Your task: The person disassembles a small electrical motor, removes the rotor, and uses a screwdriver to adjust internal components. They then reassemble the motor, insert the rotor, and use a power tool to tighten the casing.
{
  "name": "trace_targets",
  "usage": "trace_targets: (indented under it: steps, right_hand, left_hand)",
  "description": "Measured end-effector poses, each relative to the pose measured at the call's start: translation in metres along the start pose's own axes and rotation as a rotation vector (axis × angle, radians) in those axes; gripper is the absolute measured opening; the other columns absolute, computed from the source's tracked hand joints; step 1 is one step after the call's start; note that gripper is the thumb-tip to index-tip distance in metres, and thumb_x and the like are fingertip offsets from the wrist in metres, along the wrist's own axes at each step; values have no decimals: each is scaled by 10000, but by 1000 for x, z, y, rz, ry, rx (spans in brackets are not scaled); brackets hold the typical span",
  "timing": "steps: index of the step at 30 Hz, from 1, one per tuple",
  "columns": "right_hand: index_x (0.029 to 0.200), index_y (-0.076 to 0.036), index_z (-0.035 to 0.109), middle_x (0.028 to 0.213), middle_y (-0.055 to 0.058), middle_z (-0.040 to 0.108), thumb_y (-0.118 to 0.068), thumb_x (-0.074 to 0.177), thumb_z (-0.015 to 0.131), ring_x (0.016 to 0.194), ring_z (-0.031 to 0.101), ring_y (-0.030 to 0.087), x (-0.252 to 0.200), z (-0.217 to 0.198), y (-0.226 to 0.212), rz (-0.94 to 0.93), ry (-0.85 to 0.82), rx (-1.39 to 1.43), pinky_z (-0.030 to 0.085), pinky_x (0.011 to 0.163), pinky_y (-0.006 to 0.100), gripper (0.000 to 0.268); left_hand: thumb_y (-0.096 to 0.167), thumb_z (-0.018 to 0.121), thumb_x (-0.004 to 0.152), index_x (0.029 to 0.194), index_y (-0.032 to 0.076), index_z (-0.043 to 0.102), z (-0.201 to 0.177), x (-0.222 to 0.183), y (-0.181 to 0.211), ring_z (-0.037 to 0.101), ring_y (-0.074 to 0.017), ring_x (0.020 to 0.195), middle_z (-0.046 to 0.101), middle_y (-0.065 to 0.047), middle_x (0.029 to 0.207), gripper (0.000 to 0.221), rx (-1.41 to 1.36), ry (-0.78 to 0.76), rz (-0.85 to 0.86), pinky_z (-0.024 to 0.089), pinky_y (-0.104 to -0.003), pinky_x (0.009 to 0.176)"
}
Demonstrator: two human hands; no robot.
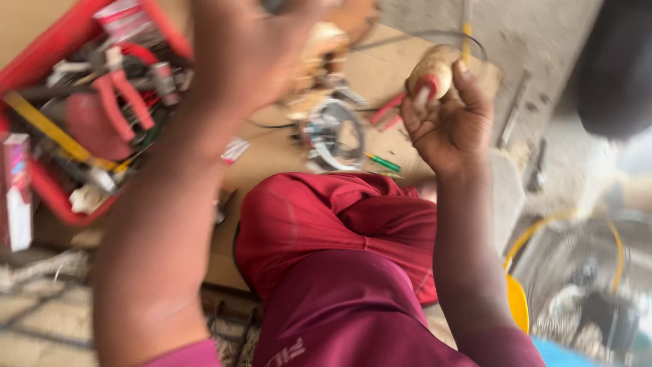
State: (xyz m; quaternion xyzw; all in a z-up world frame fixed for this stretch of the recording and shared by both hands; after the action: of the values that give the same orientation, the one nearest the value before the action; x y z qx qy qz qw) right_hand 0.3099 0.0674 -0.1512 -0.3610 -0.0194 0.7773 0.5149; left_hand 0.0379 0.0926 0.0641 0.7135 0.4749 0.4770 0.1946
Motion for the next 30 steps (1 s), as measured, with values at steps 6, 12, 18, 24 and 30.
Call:
trace_targets:
  steps: [6,12,18,24,30]
  right_hand:
    - [1342,46,578,1120,200,665,-337,935,723,899,652,249,5,-167,-30,83,171,135,604,820,349,577]
    - [1309,72,545,1196,205,633,-280,919,712,979,677,284,-22,-350,-89,-15,633,213,629,884,398,551]
    - [1328,136,441,1212,246,606,-311,903,710,1041,687,346,-39,-439,-66,100,959,283,623,974,396,673]
    - [1416,69,525,1339,125,618,-30,852,752,1148,679,273,-36,-445,-72,197,640,318,619,992,349,615]
    - [1371,-64,639,1353,129,636,-233,944,477,1168,669,231,-96,-373,-80,-104,516,-27,572,983,376,488]
  left_hand:
    - [211,676,1100,1142,10,709,-5,-22,-32,593,-80,794,642,28,920,208,-101,-164,-462,467,-222,730]
    - [186,603,1125,1310,-9,583,-7,-43,-63,724,-141,1023,662,-56,1157,270,-251,-149,-634,631,-297,974]
    - [156,606,1130,1288,-2,614,-13,-55,-81,713,-139,996,687,-64,1145,223,-283,-125,-707,617,-289,954]
    - [126,609,1135,1266,5,645,-7,-38,-60,701,-137,969,712,-72,1133,181,-283,-130,-706,603,-281,933]
    - [123,721,1120,927,-8,698,-17,-13,-23,557,-72,641,636,16,782,234,67,-84,-383,405,-234,612]
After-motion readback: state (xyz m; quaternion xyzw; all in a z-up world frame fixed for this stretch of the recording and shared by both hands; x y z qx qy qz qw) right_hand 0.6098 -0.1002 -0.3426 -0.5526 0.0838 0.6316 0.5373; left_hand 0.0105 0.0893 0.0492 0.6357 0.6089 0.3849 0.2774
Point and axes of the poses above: each hand's wrist, its own x-axis towards the middle knuckle, its own z-axis out of the palm, y = z × x, the point moved 9 cm from there along x, towards the middle knuckle
